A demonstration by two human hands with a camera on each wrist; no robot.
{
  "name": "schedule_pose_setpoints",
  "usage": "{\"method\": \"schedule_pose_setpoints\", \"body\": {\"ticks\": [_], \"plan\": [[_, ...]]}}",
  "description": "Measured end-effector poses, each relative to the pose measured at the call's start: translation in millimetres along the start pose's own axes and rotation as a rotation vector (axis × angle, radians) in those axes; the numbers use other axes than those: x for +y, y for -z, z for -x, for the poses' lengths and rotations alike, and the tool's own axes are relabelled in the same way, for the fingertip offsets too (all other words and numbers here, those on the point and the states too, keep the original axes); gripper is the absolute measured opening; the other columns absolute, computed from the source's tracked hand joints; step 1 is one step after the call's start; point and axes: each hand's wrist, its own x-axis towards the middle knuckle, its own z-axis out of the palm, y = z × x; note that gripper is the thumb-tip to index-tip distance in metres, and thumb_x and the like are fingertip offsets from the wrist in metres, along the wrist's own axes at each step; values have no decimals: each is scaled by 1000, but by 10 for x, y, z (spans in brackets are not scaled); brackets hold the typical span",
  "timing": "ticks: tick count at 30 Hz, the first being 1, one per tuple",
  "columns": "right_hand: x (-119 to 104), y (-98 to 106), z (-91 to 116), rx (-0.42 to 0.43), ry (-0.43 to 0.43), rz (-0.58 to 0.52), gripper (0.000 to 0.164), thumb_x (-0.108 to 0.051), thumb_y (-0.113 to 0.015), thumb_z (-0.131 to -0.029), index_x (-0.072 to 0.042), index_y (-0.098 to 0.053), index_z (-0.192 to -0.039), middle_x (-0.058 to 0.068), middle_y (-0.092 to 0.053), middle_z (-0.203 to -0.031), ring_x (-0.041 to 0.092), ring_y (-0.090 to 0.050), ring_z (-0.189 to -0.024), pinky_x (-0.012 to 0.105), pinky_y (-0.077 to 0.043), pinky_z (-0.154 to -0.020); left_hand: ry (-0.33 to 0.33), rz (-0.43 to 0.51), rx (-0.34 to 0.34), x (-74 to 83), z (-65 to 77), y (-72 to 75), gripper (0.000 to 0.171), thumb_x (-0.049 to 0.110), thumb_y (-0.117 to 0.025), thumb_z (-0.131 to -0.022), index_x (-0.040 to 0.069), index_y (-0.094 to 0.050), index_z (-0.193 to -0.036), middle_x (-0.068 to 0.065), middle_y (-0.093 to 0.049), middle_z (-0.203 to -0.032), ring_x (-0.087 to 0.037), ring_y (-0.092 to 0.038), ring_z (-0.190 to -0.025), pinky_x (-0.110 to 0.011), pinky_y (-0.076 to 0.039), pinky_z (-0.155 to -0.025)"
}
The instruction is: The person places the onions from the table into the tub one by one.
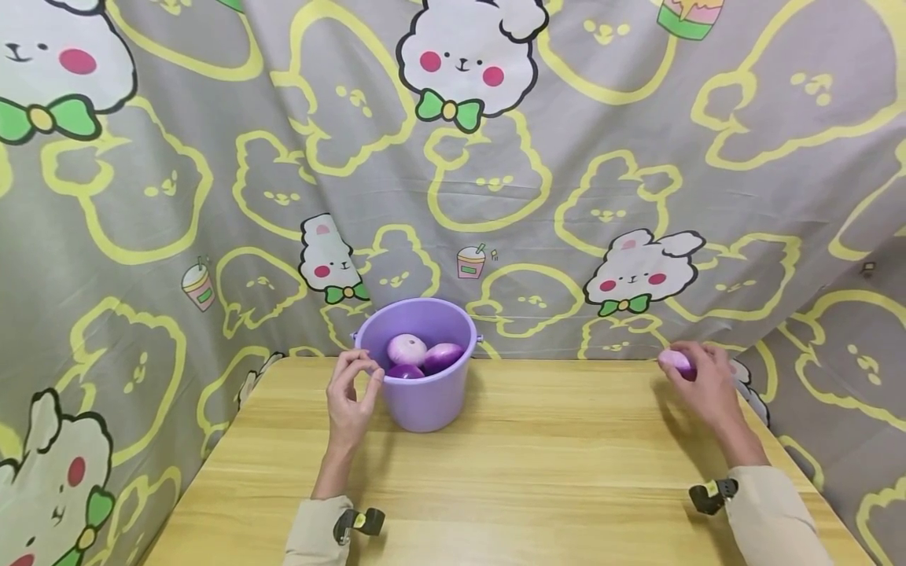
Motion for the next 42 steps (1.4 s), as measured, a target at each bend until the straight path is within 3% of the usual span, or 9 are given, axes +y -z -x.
{"method": "schedule_pose_setpoints", "body": {"ticks": [8,14,23,27,32,40,42], "plan": [[-50,30,6,68,37,-18,38,-15,-70,-95,2,-60,-127,36,-40,-133,54,-38,-121,66,-37,-86,20,-15,2,18,1,11,5,-17,-66,-85,-14,-66,-89,-24,-55,-105,-37,-52,-104,-28,-46,-105],[-135,101,15,80,47,-24,38,-16,-70,-95,2,-60,-128,36,-39,-135,54,-38,-122,67,-36,-85,43,-20,0,-4,14,23,8,-18,-66,-85,-12,-67,-89,-20,-56,-105,-25,-54,-108,-29,-45,-107],[-205,181,61,91,51,-20,39,-17,-72,-95,-1,-61,-128,35,-38,-138,55,-39,-121,68,-36,-85,63,-22,2,8,16,15,9,-18,-67,-85,-10,-68,-90,-24,-56,-106,-26,-54,-108,-30,-45,-107],[-247,201,59,111,65,-20,39,-16,-73,-94,-1,-61,-128,34,-38,-137,54,-40,-119,68,-37,-84,54,-18,4,9,13,10,9,-18,-66,-85,-11,-67,-90,-32,-53,-105,-24,-54,-109,-30,-45,-107],[-311,245,57,123,82,-27,40,-15,-73,-93,-1,-61,-128,34,-39,-136,53,-39,-121,69,-37,-85,59,-3,0,7,7,5,9,-19,-66,-84,-11,-67,-90,-40,-48,-105,-31,-54,-107,-30,-44,-108],[-434,302,77,141,96,-41,39,-14,-74,-93,-1,-62,-128,32,-40,-137,49,-38,-124,69,-38,-88,63,-13,7,-6,19,15,11,-20,-66,-84,-10,-68,-89,-19,-56,-107,-21,-55,-109,-30,-45,-108],[-460,306,82,142,96,-41,40,-14,-74,-93,-1,-62,-128,32,-39,-138,50,-38,-124,71,-37,-89,64,-13,7,-3,18,14,11,-19,-66,-84,-10,-68,-89,-19,-56,-107,-21,-55,-109,-31,-45,-109]]}}
